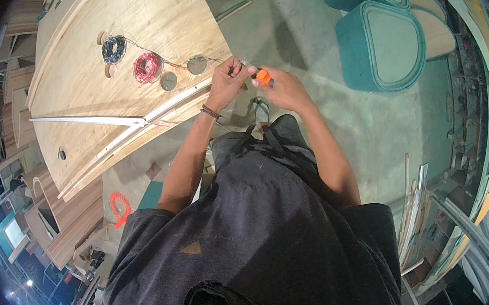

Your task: The person drills a hole in a wooden panel, then prepares and threads LED strip lights and wires through the holes.

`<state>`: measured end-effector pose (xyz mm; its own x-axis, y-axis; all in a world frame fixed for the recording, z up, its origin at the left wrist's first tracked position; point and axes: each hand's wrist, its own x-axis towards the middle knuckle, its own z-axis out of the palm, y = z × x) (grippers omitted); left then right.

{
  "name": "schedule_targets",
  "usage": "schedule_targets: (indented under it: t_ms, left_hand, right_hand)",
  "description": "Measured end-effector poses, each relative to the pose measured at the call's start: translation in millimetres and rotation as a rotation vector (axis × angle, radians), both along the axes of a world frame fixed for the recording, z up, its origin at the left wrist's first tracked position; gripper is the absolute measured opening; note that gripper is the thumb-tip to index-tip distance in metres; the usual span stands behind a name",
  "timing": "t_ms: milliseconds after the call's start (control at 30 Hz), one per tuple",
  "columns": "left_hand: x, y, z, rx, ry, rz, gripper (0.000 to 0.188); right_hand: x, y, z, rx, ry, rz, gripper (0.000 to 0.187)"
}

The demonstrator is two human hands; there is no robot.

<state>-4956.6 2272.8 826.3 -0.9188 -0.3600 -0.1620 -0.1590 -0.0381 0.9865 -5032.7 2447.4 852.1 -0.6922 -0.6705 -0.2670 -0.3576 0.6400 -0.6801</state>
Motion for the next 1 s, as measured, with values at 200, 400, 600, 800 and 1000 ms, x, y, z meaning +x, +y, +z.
schedule_targets:
  t_ms: [200,400,600,800,1000]
  left_hand:
    - [1.5,4.2,-3.6,-0.010,0.007,0.109,0.059]
    - [-7.4,12.4,-8.4,-0.126,0.063,0.310,0.057]
    - [18.9,21.0,0.5,0.010,0.055,0.323,0.033]
    - [46.7,25.3,20.7,-0.701,0.312,0.294,0.015]
    - [92.9,24.2,35.9,-0.547,0.027,0.338,0.024]
  right_hand:
    - [-1.5,-7.1,17.1,0.029,-0.086,0.003,0.057]
    - [7.0,-21.1,8.4,-0.020,-0.417,-0.442,0.043]
    - [-32.9,-30.7,11.1,-0.019,-0.381,-0.369,0.039]
    - [-76.0,-136.9,6.9,0.000,0.153,0.100,0.037]
    - [-67.7,-243.2,-9.3,0.159,0.482,0.282,0.036]
